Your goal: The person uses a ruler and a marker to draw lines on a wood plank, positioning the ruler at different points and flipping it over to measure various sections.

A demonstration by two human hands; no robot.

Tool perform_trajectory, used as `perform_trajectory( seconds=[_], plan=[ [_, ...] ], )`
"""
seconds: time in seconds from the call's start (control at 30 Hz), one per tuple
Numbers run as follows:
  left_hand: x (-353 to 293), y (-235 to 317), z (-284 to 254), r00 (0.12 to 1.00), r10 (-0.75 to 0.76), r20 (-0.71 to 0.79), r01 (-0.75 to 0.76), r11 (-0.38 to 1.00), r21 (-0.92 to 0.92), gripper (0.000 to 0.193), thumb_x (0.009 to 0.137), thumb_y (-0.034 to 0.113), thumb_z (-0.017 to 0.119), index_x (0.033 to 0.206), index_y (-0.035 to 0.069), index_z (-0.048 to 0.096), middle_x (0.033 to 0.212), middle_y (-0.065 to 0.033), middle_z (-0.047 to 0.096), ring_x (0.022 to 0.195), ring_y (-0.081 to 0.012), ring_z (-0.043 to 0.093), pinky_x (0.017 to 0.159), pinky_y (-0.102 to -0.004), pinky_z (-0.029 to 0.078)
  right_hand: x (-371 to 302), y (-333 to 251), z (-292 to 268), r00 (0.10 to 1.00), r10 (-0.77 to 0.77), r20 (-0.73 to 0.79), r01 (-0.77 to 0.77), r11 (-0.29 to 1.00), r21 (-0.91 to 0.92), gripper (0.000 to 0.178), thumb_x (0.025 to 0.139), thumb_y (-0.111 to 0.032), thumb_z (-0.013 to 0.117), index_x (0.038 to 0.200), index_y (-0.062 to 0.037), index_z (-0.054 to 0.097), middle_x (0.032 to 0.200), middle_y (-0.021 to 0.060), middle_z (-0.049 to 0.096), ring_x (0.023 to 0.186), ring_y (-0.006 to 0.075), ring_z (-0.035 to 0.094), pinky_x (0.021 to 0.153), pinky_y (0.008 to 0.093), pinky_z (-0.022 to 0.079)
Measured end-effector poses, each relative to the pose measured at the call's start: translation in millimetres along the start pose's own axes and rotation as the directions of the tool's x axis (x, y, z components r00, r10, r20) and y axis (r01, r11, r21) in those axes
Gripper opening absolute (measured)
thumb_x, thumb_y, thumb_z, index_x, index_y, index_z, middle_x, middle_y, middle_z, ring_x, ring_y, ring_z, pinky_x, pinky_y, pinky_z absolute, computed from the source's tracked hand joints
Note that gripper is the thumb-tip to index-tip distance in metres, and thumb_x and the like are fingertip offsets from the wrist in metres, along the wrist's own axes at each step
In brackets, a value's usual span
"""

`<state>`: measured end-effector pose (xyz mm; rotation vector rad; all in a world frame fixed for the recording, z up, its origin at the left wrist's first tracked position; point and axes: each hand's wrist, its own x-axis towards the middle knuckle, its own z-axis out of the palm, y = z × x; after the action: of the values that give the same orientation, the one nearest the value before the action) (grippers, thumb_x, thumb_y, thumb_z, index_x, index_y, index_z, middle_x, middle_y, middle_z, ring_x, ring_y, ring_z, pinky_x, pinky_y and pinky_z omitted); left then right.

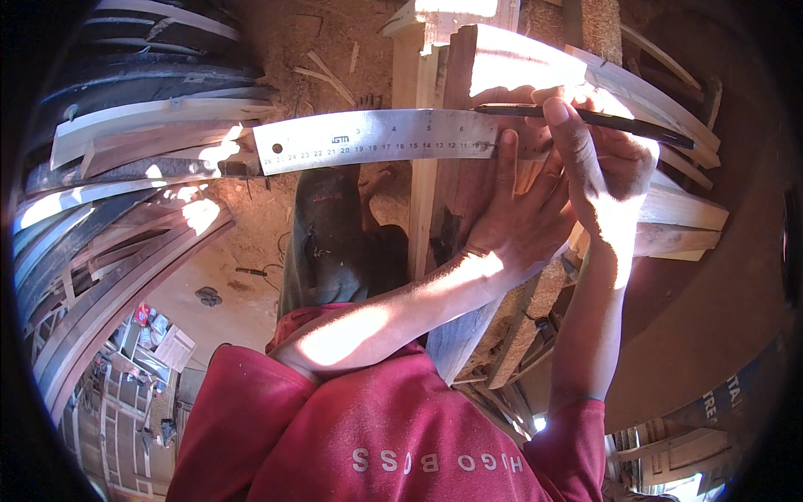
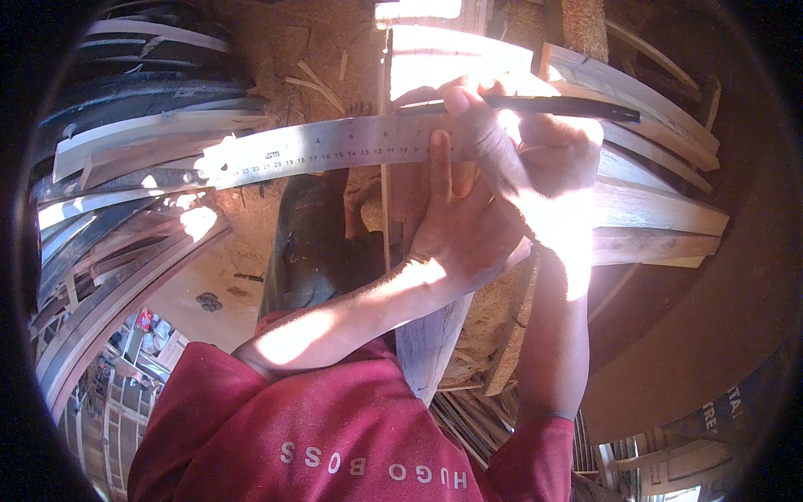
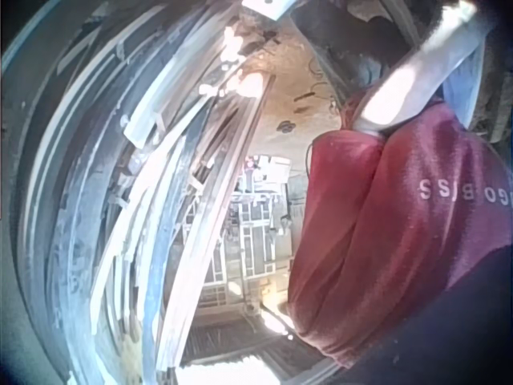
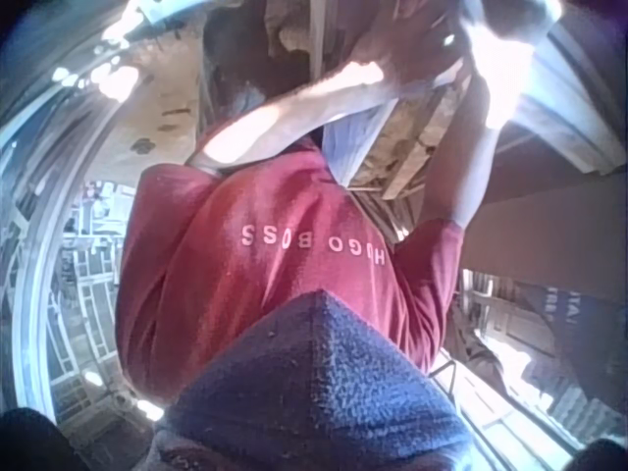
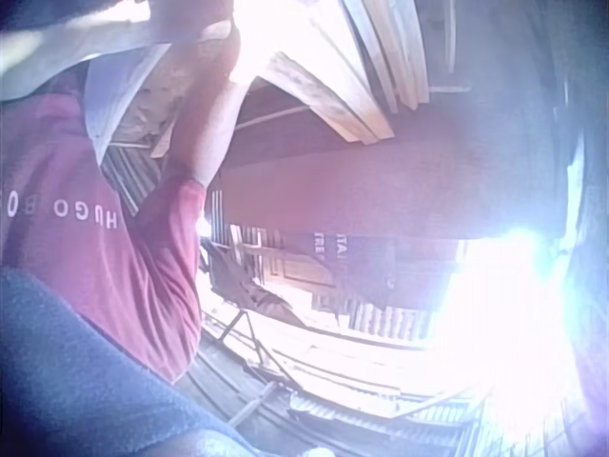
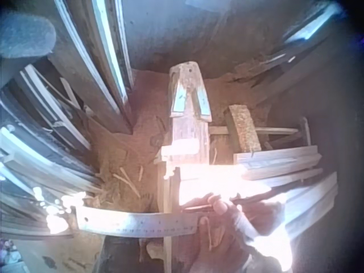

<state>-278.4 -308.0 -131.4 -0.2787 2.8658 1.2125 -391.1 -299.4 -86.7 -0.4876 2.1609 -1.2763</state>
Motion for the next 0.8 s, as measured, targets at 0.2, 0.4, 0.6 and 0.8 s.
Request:
perform_trajectory(
  seconds=[0.2, 0.4, 0.6, 0.8],
  plan=[
    [-1, -2, -2, 0.997, 0.077, -0.014, -0.075, 0.989, 0.125, 0.052, 0.091, 0.04, 0.063, 0.132, 0.009, 0.06, 0.139, -0.0262, 0.047, 0.149, -0.0436, 0.025, 0.112, -0.0842, 0.009, -1, -11, -5, 0.995, -0.076, 0.06, 0.09, 0.956, -0.278, 0.022, 0.092, -0.015, 0.078, 0.107, 0.0007, 0.077, 0.095, 0.0075, 0.077, 0.08, 0.0108, 0.069, 0.076, 0.024, 0.053],
    [1, 0, 14, 0.994, 0.068, -0.079, -0.05, 0.976, 0.213, 0.055, 0.098, 0.033, 0.052, 0.146, 0.006, 0.048, 0.153, -0.0252, 0.036, 0.151, -0.0439, 0.021, 0.109, -0.0873, 0.016, -11, 17, -18, 0.995, -0.074, 0.061, 0.09, 0.94, -0.33, 0.041, 0.089, -0.043, 0.078, 0.102, -0.0038, 0.077, 0.076, 0.0035, 0.067, 0.059, 0.0119, 0.056, 0.052, 0.0285, 0.042],
    [5, 1, 15, 0.992, 0.063, 0.113, -0.094, 0.954, 0.286, 0.053, 0.095, 0.029, 0.056, 0.141, 0.003, 0.054, 0.151, -0.0262, 0.038, 0.148, -0.0449, 0.026, 0.108, -0.0865, 0.021, 2, 7, -29, 0.935, -0.146, 0.323, 0.188, 0.976, -0.105, 0.022, 0.091, -0.01, 0.077, 0.108, 0.0036, 0.073, 0.104, 0.0151, 0.073, 0.097, 0.0226, 0.069, 0.088, 0.033, 0.053],
    [2, -2, -4, 0.975, 0.102, -0.199, -0.068, 0.983, 0.168, 0.055, 0.089, 0.024, 0.058, 0.139, 0.0, 0.055, 0.15, -0.0239, 0.044, 0.14, -0.0363, 0.044, 0.1, -0.0838, 0.035, -1, 6, -74, 0.979, -0.159, 0.127, 0.199, 0.875, -0.441, 0.011, 0.094, -0.003, 0.07, 0.103, 0.0033, 0.072, 0.098, 0.0112, 0.073, 0.096, 0.0217, 0.067, 0.089, 0.0352, 0.053]
  ],
)
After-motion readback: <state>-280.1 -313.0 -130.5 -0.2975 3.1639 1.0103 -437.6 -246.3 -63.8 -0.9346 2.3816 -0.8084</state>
